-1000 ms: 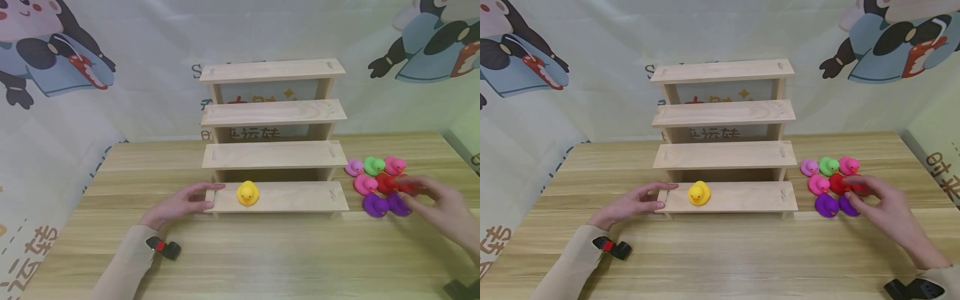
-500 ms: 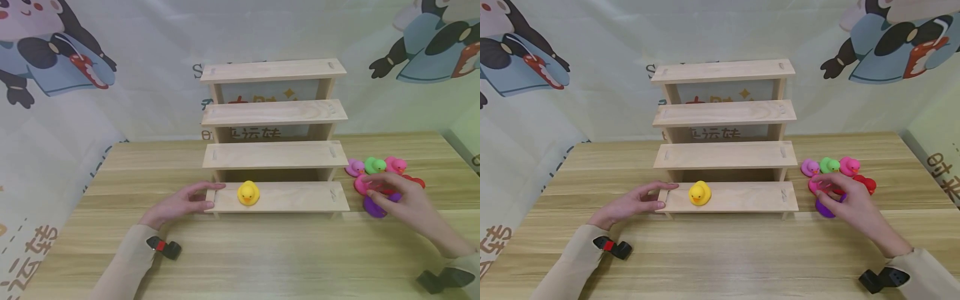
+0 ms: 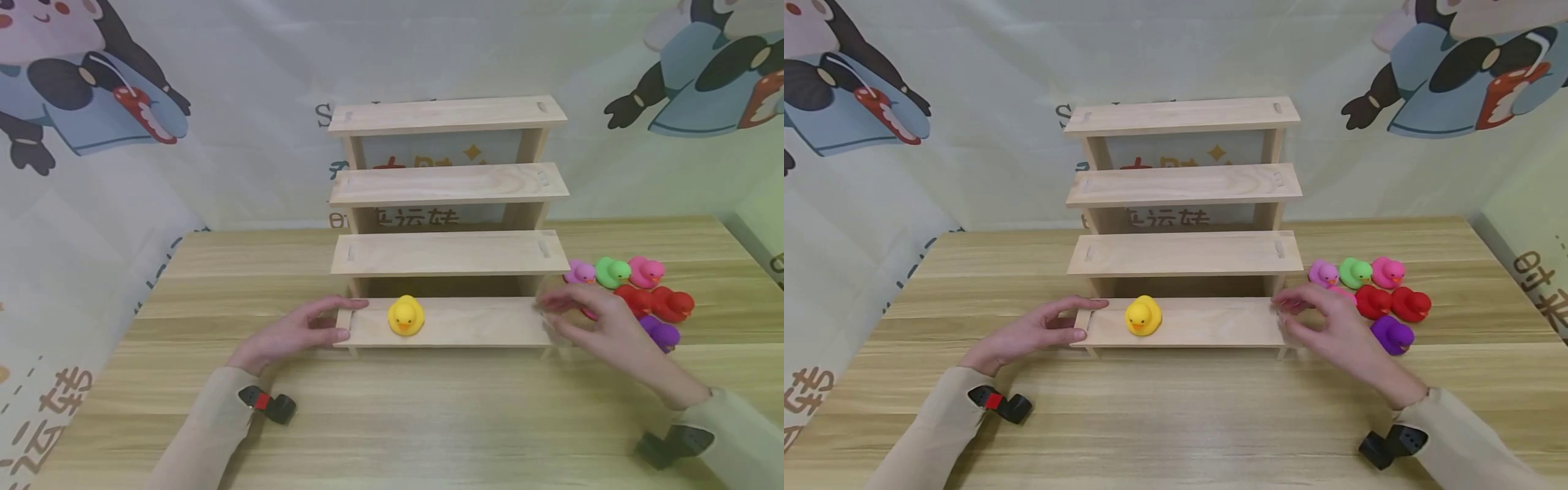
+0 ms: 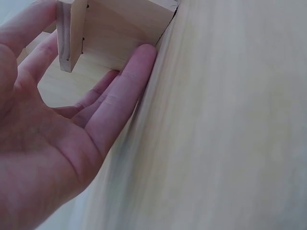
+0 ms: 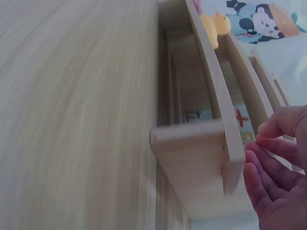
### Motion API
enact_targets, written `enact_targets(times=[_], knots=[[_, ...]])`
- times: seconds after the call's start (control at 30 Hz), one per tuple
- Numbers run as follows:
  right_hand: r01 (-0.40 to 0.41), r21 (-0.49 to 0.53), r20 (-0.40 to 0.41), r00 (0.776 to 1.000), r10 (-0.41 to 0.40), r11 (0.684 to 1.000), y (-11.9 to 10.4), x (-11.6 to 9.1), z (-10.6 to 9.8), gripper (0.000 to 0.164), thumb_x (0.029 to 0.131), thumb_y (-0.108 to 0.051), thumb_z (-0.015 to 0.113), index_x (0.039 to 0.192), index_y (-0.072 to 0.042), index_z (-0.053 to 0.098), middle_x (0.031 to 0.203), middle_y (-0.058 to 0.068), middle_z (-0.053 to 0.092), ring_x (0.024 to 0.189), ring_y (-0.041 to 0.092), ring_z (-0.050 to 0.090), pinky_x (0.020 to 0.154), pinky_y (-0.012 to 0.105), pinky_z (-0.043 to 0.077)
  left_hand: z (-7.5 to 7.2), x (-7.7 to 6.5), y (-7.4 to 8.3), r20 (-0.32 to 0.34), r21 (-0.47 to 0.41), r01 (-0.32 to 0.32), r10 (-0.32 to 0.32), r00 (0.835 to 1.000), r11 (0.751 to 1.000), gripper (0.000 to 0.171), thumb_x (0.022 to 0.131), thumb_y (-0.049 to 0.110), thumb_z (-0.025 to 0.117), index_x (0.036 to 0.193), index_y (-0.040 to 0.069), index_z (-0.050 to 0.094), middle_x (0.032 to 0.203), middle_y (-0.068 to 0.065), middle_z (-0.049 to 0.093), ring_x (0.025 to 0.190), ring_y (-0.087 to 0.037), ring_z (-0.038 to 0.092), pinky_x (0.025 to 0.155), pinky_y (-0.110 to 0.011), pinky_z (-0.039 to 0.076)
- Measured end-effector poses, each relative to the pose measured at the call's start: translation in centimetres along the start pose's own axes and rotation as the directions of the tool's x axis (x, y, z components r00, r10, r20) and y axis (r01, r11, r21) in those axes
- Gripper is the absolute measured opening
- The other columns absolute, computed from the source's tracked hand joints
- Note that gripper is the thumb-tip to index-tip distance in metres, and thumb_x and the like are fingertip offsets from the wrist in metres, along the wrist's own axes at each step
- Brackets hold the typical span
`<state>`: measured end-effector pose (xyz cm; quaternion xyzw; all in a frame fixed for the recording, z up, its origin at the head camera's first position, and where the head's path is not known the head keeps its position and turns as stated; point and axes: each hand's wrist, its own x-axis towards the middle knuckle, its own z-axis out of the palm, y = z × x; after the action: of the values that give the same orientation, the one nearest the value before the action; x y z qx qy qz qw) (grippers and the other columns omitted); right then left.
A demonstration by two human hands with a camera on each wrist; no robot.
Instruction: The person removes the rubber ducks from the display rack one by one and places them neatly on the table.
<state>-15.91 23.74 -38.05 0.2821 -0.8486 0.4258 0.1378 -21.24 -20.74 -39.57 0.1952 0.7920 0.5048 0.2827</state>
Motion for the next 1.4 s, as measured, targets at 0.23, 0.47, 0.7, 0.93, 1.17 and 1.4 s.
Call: enact_targets(times=[0.23, 0.47, 0.7, 0.93, 1.17, 1.4], knots=[[0.008, 0.027, 0.049, 0.999, -0.009, 1.0, -1.0, 1.2, 2.0, 0.032, 0.078, 0.01, 0.071, 0.107, -0.004, 0.068, 0.099, 0.002, 0.068, 0.088, 0.011, 0.061, 0.081, 0.016, 0.047, 0.0, 0.1, 0.0, 0.004, -0.011, 0.005, -0.005, 1.0, 1.0, 0.053, 0.091, 0.03, 0.067, 0.141, 0.03, 0.049, 0.15, -0.005, 0.036, 0.123, -0.031, 0.049, 0.097, -0.047, 0.041], [0.055, 0.033, 0.084, 0.995, -0.058, 0.998, -1.2, 1.8, 3.4, 0.03, 0.079, 0.006, 0.072, 0.106, -0.006, 0.068, 0.1, 0.0, 0.068, 0.089, 0.014, 0.061, 0.08, 0.02, 0.047, 0.0, 0.1, -0.2, 0.001, -0.003, 0.007, -0.007, 1.0, 1.0, 0.052, 0.092, 0.03, 0.067, 0.141, 0.032, 0.05, 0.151, -0.001, 0.036, 0.123, -0.029, 0.048, 0.098, -0.045, 0.04], [0.093, 0.07, 0.081, 0.992, -0.099, 0.993, -1.5, 2.2, 4.3, 0.03, 0.078, 0.008, 0.071, 0.106, -0.005, 0.068, 0.1, 0.002, 0.068, 0.089, 0.014, 0.062, 0.08, 0.02, 0.048, -0.1, 0.2, -0.2, 0.006, -0.002, -0.003, 0.003, 1.0, 1.0, 0.053, 0.092, 0.03, 0.066, 0.142, 0.03, 0.049, 0.152, -0.002, 0.034, 0.125, -0.03, 0.047, 0.098, -0.046, 0.04], [0.111, 0.132, 0.081, 0.989, -0.122, 0.985, -2.2, 3.0, 5.6, 0.029, 0.078, 0.011, 0.07, 0.105, -0.002, 0.067, 0.1, 0.005, 0.068, 0.089, 0.017, 0.063, 0.081, 0.024, 0.051, -0.1, 0.1, -0.2, 0.001, -0.005, 0.005, -0.005, 1.0, 1.0, 0.054, 0.091, 0.032, 0.068, 0.141, 0.033, 0.049, 0.15, 0.0, 0.037, 0.123, -0.028, 0.049, 0.098, -0.046, 0.041], [0.092, 0.167, 0.114, 0.987, -0.112, 0.982, -3.2, 4.1, 7.1, 0.027, 0.081, 0.009, 0.068, 0.106, -0.003, 0.067, 0.101, 0.005, 0.068, 0.09, 0.017, 0.063, 0.081, 0.03, 0.052, -0.1, 0.1, -0.2, 0.012, -0.029, -0.004, 0.004, 1.0, 1.0, 0.053, 0.091, 0.03, 0.067, 0.141, 0.033, 0.049, 0.15, 0.002, 0.036, 0.124, -0.026, 0.049, 0.098, -0.044, 0.041], [0.065, 0.2, 0.138, 0.986, -0.094, 0.978, -4.0, 5.2, 8.8, 0.03, 0.081, 0.008, 0.066, 0.109, -0.003, 0.066, 0.101, 0.004, 0.067, 0.085, 0.014, 0.059, 0.078, 0.03, 0.051, -0.1, 0.2, -0.3, 0.018, -0.021, -0.011, 0.011, 1.0, 1.0, 0.053, 0.092, 0.03, 0.066, 0.142, 0.03, 0.048, 0.151, 0.0, 0.036, 0.125, -0.027, 0.048, 0.098, -0.045, 0.041]])
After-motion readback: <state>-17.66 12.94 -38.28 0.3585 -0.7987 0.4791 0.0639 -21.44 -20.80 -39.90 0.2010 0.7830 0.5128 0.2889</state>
